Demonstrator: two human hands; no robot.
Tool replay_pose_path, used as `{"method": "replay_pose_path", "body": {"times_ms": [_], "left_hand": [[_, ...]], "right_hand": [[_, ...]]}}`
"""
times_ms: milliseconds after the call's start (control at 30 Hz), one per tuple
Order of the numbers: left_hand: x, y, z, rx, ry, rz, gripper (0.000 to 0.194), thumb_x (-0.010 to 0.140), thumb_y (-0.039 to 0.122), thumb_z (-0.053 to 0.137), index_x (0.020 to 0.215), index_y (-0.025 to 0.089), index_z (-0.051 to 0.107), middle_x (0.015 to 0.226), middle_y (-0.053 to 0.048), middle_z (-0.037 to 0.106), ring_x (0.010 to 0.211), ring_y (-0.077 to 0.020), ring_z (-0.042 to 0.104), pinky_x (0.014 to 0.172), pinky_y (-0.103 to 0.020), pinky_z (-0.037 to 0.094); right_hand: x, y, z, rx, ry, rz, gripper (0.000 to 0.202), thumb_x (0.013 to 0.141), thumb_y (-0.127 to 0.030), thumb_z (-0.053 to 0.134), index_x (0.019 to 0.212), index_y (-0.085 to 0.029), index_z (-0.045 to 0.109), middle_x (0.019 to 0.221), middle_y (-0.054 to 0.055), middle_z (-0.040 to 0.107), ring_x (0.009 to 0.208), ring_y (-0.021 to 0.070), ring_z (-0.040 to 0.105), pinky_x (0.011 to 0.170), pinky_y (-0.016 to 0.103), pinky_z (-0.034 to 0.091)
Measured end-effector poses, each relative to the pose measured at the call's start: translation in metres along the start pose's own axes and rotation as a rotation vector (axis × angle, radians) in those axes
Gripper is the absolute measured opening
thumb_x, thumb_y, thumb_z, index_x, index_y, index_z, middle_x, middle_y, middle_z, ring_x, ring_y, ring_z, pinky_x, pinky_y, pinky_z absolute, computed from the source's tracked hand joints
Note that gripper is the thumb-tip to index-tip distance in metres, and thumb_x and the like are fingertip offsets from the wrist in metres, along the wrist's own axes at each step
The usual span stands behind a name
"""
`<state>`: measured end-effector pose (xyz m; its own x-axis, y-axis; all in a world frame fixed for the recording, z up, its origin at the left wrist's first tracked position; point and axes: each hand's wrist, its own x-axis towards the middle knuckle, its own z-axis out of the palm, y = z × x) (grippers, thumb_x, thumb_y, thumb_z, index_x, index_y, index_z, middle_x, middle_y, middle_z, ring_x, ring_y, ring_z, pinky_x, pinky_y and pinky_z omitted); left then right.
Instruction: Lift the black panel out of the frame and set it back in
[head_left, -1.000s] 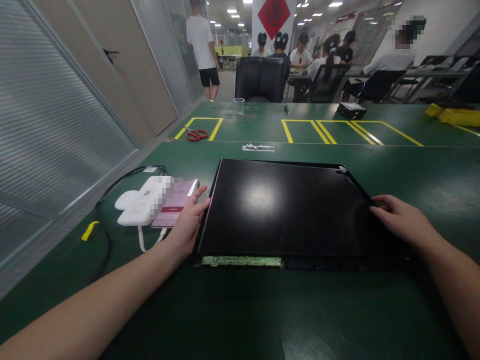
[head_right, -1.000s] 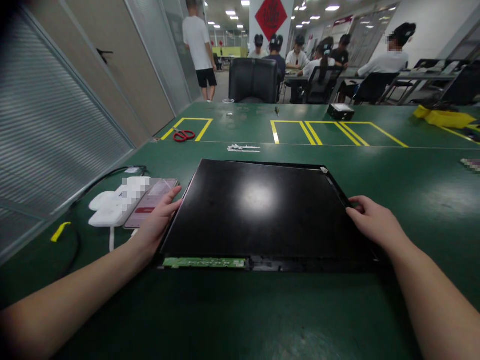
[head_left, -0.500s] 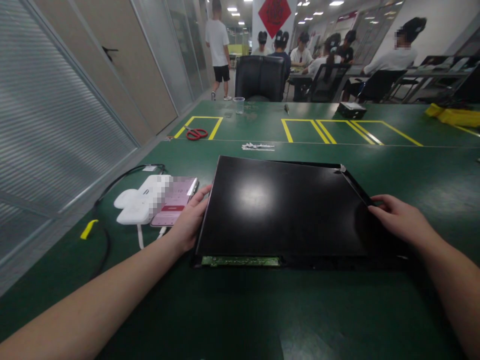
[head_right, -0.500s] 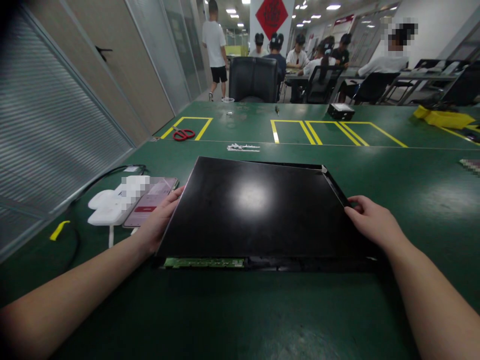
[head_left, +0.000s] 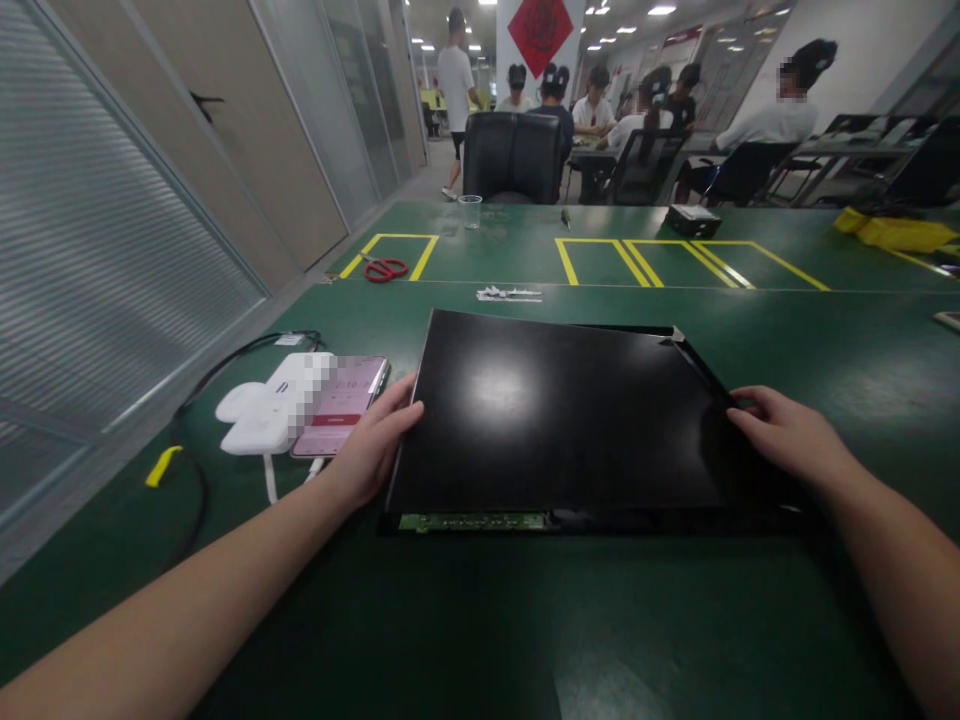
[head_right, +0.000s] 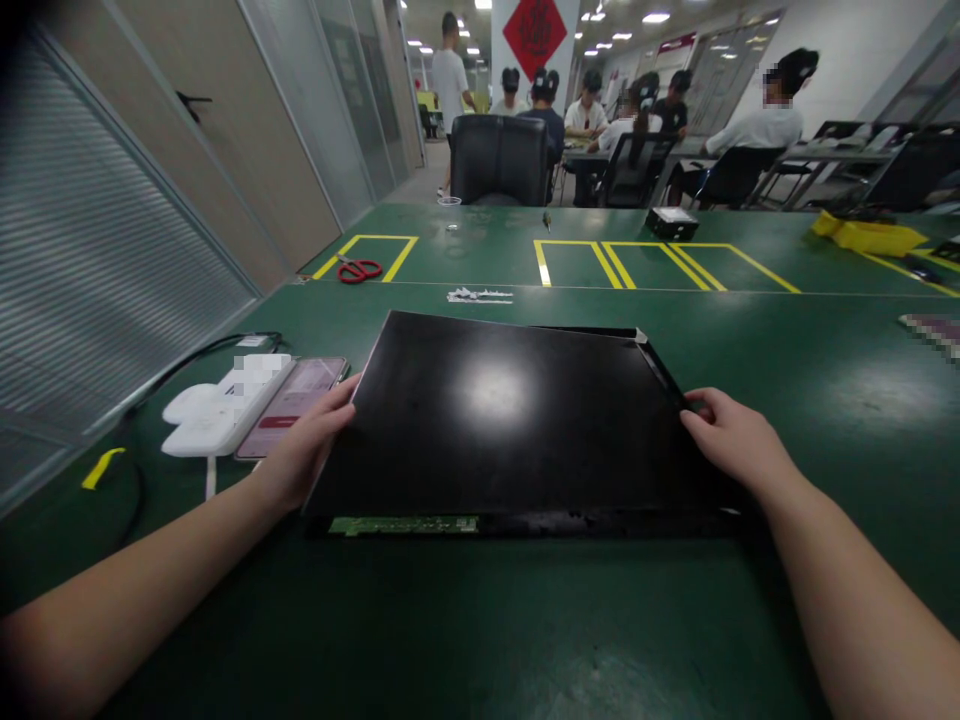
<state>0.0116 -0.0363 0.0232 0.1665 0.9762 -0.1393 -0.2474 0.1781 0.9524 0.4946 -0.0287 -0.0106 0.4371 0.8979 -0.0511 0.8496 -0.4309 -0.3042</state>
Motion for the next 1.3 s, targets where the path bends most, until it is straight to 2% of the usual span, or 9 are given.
{"method": "replay_pose_path", "body": {"times_ms": [133, 333, 567, 733, 933, 1033, 1100, 1167, 1300], "left_hand": [[-0.004, -0.001, -0.002, 0.075, 0.018, 0.036, 0.071, 0.071, 0.034, 0.083, 0.140, 0.024, 0.066, 0.138, -0.009, 0.070, 0.134, -0.0404, 0.058, 0.111, -0.051, 0.050], [-0.004, -0.005, -0.009, 0.214, 0.118, 0.141, 0.060, 0.072, 0.035, 0.081, 0.131, 0.029, 0.073, 0.159, -0.006, 0.052, 0.157, -0.0390, 0.028, 0.126, -0.051, 0.029], [-0.007, 0.000, -0.006, 0.270, 0.067, 0.213, 0.061, 0.073, 0.038, 0.079, 0.133, 0.028, 0.072, 0.164, -0.005, 0.046, 0.161, -0.0385, 0.015, 0.129, -0.054, 0.020], [-0.008, -0.002, -0.010, 0.297, 0.048, 0.265, 0.064, 0.075, 0.042, 0.079, 0.137, 0.032, 0.069, 0.160, -0.003, 0.050, 0.158, -0.0402, 0.022, 0.129, -0.057, 0.021], [-0.007, -0.006, -0.017, 0.329, 0.088, 0.272, 0.071, 0.074, 0.045, 0.079, 0.142, 0.032, 0.063, 0.151, -0.006, 0.059, 0.151, -0.0431, 0.035, 0.123, -0.058, 0.033], [-0.008, -0.002, -0.011, 0.233, 0.151, 0.230, 0.072, 0.077, 0.041, 0.076, 0.146, 0.033, 0.059, 0.145, -0.005, 0.064, 0.142, -0.0404, 0.048, 0.116, -0.053, 0.043], [-0.010, 0.003, -0.007, 0.164, 0.181, 0.229, 0.073, 0.078, 0.040, 0.075, 0.148, 0.033, 0.056, 0.140, -0.005, 0.067, 0.135, -0.0383, 0.055, 0.110, -0.049, 0.050], [-0.011, 0.008, -0.002, 0.091, 0.196, 0.237, 0.071, 0.078, 0.042, 0.075, 0.147, 0.033, 0.057, 0.134, -0.005, 0.070, 0.129, -0.0367, 0.060, 0.104, -0.046, 0.054], [-0.011, 0.013, 0.008, -0.047, 0.150, 0.141, 0.053, 0.083, 0.041, 0.072, 0.135, 0.034, 0.065, 0.117, -0.003, 0.076, 0.119, -0.0353, 0.066, 0.094, -0.046, 0.060]], "right_hand": [[0.000, 0.001, 0.000, -0.001, 0.009, -0.011, 0.049, 0.077, -0.048, 0.050, 0.116, -0.022, 0.066, 0.087, 0.006, 0.071, 0.081, 0.0275, 0.066, 0.074, 0.037, 0.047], [0.000, 0.003, 0.000, 0.021, 0.008, -0.057, 0.053, 0.079, -0.048, 0.050, 0.123, -0.021, 0.064, 0.082, 0.004, 0.070, 0.077, 0.0273, 0.066, 0.071, 0.038, 0.047], [-0.001, 0.004, 0.000, 0.040, 0.008, -0.072, 0.058, 0.082, -0.051, 0.050, 0.130, -0.022, 0.064, 0.081, 0.004, 0.068, 0.077, 0.0269, 0.065, 0.071, 0.038, 0.047], [-0.004, -0.001, -0.003, 0.168, 0.019, -0.034, 0.058, 0.086, -0.055, 0.049, 0.132, -0.023, 0.066, 0.099, 0.008, 0.072, 0.097, 0.0298, 0.068, 0.090, 0.042, 0.050], [-0.012, -0.017, -0.006, 0.627, 0.185, 0.010, 0.038, 0.063, -0.050, 0.070, 0.090, -0.022, 0.070, 0.122, 0.013, 0.070, 0.127, 0.0338, 0.060, 0.117, 0.045, 0.038], [-0.024, -0.024, -0.017, 0.989, 0.123, -0.006, 0.039, 0.060, -0.043, 0.070, 0.093, -0.024, 0.069, 0.116, 0.011, 0.072, 0.124, 0.0351, 0.063, 0.111, 0.049, 0.045], [-0.035, -0.023, -0.026, 1.085, 0.050, -0.022, 0.043, 0.071, -0.046, 0.062, 0.109, -0.026, 0.070, 0.113, 0.010, 0.074, 0.115, 0.0356, 0.068, 0.102, 0.054, 0.052], [-0.043, -0.016, -0.034, 1.113, 0.054, -0.002, 0.044, 0.082, -0.050, 0.050, 0.116, -0.029, 0.071, 0.108, 0.011, 0.075, 0.109, 0.0375, 0.070, 0.095, 0.059, 0.054], [-0.044, 0.011, -0.040, 0.934, 0.129, 0.042, 0.037, 0.080, -0.053, 0.052, 0.096, -0.028, 0.075, 0.086, 0.015, 0.072, 0.100, 0.0445, 0.071, 0.087, 0.068, 0.054]]}}
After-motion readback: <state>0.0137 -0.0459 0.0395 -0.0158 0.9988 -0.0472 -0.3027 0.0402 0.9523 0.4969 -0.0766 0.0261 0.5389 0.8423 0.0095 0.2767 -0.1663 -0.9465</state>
